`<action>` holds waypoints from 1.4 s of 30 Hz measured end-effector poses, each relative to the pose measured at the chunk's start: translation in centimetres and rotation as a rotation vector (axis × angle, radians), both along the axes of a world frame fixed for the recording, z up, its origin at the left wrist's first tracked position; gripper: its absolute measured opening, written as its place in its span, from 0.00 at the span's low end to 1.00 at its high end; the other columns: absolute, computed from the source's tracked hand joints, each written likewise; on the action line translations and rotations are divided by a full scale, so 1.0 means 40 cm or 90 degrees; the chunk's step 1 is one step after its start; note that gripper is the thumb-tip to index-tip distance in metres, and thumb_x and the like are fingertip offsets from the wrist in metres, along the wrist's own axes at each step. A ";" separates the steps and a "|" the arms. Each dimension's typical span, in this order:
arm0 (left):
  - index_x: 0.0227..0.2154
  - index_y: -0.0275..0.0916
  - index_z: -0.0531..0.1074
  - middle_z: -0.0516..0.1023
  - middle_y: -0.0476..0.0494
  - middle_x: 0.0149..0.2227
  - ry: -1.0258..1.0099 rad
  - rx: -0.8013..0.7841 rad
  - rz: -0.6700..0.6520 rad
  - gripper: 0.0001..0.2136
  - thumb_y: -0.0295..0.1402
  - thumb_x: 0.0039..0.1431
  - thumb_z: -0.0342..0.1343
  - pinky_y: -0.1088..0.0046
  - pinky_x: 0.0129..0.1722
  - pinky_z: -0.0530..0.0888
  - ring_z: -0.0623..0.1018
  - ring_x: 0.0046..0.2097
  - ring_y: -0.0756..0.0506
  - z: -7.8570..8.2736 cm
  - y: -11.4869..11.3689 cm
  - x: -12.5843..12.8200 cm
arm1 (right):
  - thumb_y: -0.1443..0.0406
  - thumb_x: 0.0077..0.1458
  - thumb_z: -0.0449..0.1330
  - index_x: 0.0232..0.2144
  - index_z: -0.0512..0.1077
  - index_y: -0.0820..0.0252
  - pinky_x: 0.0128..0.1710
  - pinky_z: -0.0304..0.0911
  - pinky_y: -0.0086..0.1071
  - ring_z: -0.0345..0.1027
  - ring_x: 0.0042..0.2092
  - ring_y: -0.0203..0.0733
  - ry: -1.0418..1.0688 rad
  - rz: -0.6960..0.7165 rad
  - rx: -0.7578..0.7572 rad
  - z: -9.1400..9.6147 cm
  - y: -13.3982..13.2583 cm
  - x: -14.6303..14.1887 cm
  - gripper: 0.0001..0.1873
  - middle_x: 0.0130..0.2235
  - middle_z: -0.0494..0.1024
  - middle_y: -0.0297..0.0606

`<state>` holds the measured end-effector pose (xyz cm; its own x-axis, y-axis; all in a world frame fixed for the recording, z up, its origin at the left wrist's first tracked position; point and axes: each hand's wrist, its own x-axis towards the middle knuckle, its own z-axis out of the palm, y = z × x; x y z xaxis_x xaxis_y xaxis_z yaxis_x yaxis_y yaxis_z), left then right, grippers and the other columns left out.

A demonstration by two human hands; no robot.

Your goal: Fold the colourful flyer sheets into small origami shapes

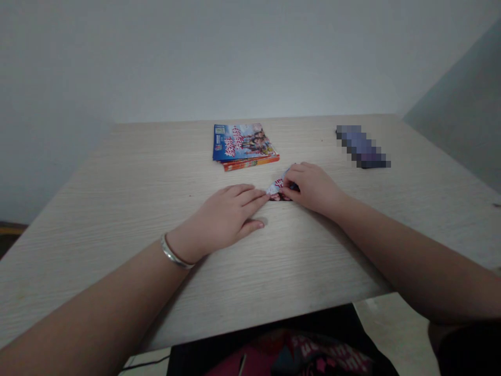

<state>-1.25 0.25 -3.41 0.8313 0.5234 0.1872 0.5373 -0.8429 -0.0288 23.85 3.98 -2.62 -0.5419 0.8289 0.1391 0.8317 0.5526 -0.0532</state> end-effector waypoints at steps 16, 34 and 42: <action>0.63 0.33 0.66 0.71 0.34 0.63 0.062 -0.003 0.029 0.28 0.49 0.71 0.44 0.54 0.60 0.70 0.70 0.62 0.34 0.021 -0.010 0.012 | 0.60 0.63 0.59 0.34 0.75 0.61 0.44 0.60 0.36 0.69 0.43 0.47 -0.010 -0.008 -0.002 0.014 -0.004 -0.005 0.10 0.39 0.79 0.43; 0.63 0.36 0.66 0.72 0.37 0.62 0.065 0.002 0.010 0.28 0.49 0.72 0.39 0.58 0.62 0.68 0.71 0.62 0.37 0.019 0.001 -0.011 | 0.55 0.62 0.59 0.33 0.75 0.60 0.43 0.61 0.38 0.70 0.44 0.49 -0.008 -0.035 0.037 0.007 -0.028 -0.013 0.15 0.40 0.79 0.45; 0.61 0.34 0.68 0.73 0.35 0.61 0.052 -0.009 0.001 0.29 0.48 0.74 0.35 0.62 0.63 0.67 0.72 0.62 0.40 0.029 0.002 -0.014 | 0.53 0.59 0.61 0.32 0.75 0.59 0.43 0.60 0.38 0.70 0.44 0.49 -0.010 -0.041 0.036 -0.004 -0.015 -0.010 0.15 0.39 0.79 0.43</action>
<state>-1.80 0.33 -2.27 0.8424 0.5271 0.1118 0.5352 -0.8426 -0.0607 23.45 3.38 -2.78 -0.4897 0.8534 0.1786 0.8663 0.4994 -0.0105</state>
